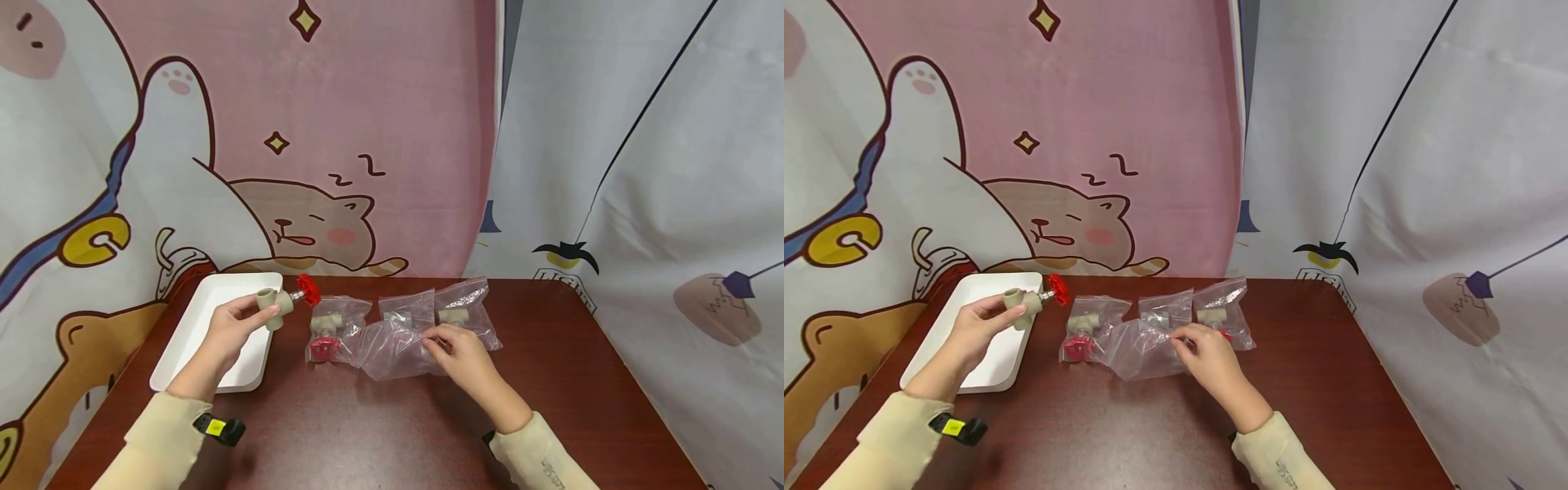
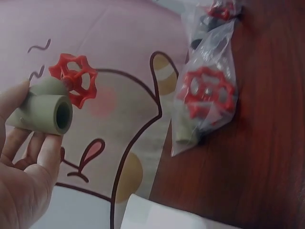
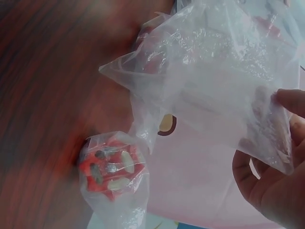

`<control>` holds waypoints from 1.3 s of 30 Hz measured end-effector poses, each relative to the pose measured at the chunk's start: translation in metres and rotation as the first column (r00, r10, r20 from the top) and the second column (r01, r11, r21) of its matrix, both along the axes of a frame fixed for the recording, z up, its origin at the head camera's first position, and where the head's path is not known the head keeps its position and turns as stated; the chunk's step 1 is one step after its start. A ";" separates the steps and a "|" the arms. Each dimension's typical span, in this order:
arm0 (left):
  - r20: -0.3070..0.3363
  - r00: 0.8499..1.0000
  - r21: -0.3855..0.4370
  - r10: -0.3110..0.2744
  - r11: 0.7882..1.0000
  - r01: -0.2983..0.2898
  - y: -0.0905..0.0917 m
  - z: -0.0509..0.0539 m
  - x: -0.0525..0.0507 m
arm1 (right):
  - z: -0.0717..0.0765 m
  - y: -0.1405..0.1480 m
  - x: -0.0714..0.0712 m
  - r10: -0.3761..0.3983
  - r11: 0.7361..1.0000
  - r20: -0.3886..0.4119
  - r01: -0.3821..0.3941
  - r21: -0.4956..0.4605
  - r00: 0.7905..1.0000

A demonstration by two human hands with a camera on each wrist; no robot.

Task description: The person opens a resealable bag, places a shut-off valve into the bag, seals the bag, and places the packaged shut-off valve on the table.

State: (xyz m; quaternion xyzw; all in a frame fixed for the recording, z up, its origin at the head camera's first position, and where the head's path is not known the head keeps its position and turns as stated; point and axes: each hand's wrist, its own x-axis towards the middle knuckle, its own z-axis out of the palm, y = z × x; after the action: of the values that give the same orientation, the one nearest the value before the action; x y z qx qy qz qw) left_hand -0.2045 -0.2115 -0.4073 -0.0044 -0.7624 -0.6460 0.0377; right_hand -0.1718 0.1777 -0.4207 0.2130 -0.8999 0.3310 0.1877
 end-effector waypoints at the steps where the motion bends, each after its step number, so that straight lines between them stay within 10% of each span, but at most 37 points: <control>1: -0.010 1.000 0.000 -0.005 1.000 0.005 0.002 0.000 0.001 | 0.000 0.000 0.000 -0.005 1.000 -0.002 0.005 -0.006 1.000; 14: -0.213 0.976 -0.069 -0.036 0.997 0.021 0.034 -0.004 0.019 | 0.000 -0.003 -0.003 -0.075 0.994 0.056 0.080 -0.078 0.996; 26: -0.244 0.967 -0.077 -0.068 0.996 0.051 0.054 0.001 0.033 | 0.002 -0.006 -0.001 -0.135 0.982 0.097 0.146 -0.116 0.986; 39: -0.293 0.954 -0.172 -0.054 0.985 0.003 0.071 0.030 0.052 | 0.000 -0.007 -0.001 -0.101 0.993 0.078 0.106 -0.060 0.992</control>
State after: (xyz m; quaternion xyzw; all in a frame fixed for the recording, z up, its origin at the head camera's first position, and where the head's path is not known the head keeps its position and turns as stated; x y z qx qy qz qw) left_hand -0.1525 -0.1404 -0.3771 -0.1157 -0.8002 -0.5711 0.1419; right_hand -0.1728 0.1704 -0.4204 0.1476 -0.9051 0.3571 0.1776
